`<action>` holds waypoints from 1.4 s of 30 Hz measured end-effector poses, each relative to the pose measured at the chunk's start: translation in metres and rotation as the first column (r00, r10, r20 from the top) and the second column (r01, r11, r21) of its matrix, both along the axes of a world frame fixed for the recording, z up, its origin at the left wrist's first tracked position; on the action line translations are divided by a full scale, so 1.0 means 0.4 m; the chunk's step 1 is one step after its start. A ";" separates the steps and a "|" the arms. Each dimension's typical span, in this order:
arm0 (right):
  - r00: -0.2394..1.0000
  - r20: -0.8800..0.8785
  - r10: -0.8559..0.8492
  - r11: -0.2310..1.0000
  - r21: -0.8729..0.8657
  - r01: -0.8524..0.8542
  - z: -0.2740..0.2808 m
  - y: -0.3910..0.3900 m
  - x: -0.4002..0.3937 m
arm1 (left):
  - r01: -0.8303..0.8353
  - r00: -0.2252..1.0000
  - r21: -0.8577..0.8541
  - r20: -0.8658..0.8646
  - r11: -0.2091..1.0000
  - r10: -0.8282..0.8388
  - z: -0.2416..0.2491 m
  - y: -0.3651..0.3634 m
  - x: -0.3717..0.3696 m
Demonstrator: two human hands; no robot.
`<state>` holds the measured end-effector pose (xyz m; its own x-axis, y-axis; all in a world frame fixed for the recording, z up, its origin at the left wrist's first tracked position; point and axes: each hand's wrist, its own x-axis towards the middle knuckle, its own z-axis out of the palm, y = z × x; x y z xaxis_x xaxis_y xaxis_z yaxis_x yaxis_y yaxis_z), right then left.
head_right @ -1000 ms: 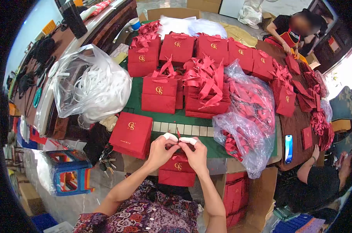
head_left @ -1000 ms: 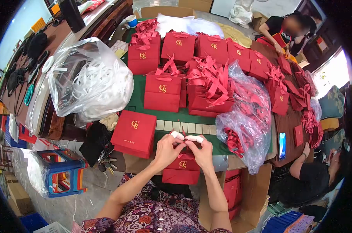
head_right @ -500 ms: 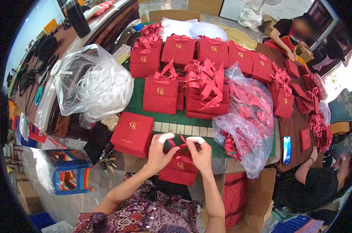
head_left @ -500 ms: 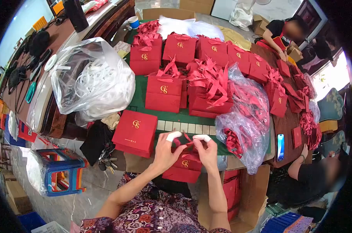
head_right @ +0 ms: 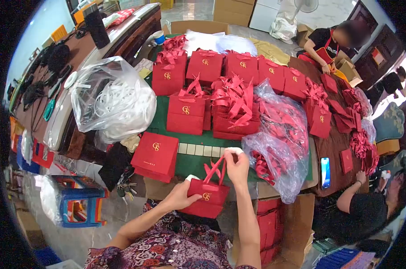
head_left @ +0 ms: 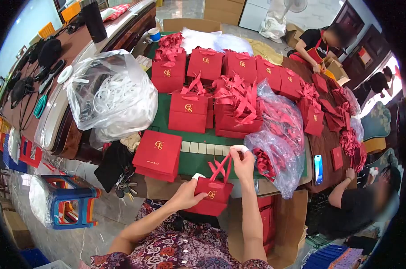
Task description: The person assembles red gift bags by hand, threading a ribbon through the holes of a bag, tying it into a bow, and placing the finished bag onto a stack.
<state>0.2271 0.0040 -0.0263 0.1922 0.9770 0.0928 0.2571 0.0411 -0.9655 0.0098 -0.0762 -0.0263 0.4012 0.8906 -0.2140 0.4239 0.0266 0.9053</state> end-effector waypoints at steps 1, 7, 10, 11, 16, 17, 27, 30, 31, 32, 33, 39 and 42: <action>1.000 -0.002 0.028 1.000 0.005 -0.028 -0.013 0.012 -0.001 | -0.007 1.000 0.002 0.010 1.000 0.007 0.004 -0.007 -0.007; 0.997 -0.051 0.064 0.998 0.024 -0.062 -0.031 0.018 -0.032 | -0.060 0.989 -0.017 0.136 0.998 0.062 -0.024 -0.020 -0.049; 0.991 -0.110 0.071 0.997 0.044 -0.066 -0.068 -0.001 -0.012 | -0.036 0.965 -0.042 0.259 0.998 0.046 -0.015 0.031 -0.082; 0.989 -0.150 -0.014 0.999 0.044 0.021 -0.076 -0.016 -0.005 | -0.098 0.950 -0.005 0.297 0.995 0.095 0.016 0.062 -0.094; 0.990 0.116 -0.081 0.997 0.022 0.079 -0.045 -0.126 -0.019 | -0.324 0.755 -0.017 0.598 0.946 0.269 0.111 0.286 -0.154; 0.994 0.089 -0.066 0.996 0.067 0.060 -0.068 -0.139 -0.027 | -0.338 0.746 0.006 0.611 0.941 0.264 0.137 0.336 -0.166; 0.968 0.184 0.170 0.985 -0.039 -0.166 -0.043 -0.210 -0.198 | -0.455 0.887 0.231 0.200 0.860 0.416 -0.030 0.628 -0.229; 0.909 0.363 0.204 0.954 0.137 -0.268 0.001 -0.180 -0.256 | -0.412 0.899 0.313 -0.016 0.856 0.438 -0.023 0.601 -0.223; 0.910 0.362 0.204 0.956 0.129 -0.265 0.006 -0.167 -0.276 | -0.434 0.872 0.400 -0.039 0.807 0.488 -0.029 0.599 -0.218; 0.883 0.402 0.242 0.926 0.176 -0.334 0.009 -0.153 -0.294 | -0.445 0.844 0.485 -0.054 0.753 0.534 -0.034 0.597 -0.209; 0.853 0.447 0.270 0.891 0.219 -0.397 0.009 -0.140 -0.309 | -0.443 0.811 0.589 -0.058 0.676 0.582 -0.058 0.603 -0.203; 0.804 0.522 0.285 0.834 0.278 -0.476 -0.055 -0.112 -0.313 | -0.322 0.840 0.700 -0.099 0.637 0.534 -0.057 0.564 -0.185; 0.890 0.362 0.278 0.864 0.310 -0.396 -0.051 -0.133 -0.278 | -0.249 0.891 0.797 -0.034 0.550 0.453 -0.027 0.491 -0.177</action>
<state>0.1159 -0.0494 -0.0465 -0.2371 0.8587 0.4543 0.4312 0.5121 -0.7429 -0.0610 0.1203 -0.0370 0.0545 0.8217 0.5673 0.7148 -0.4288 0.5524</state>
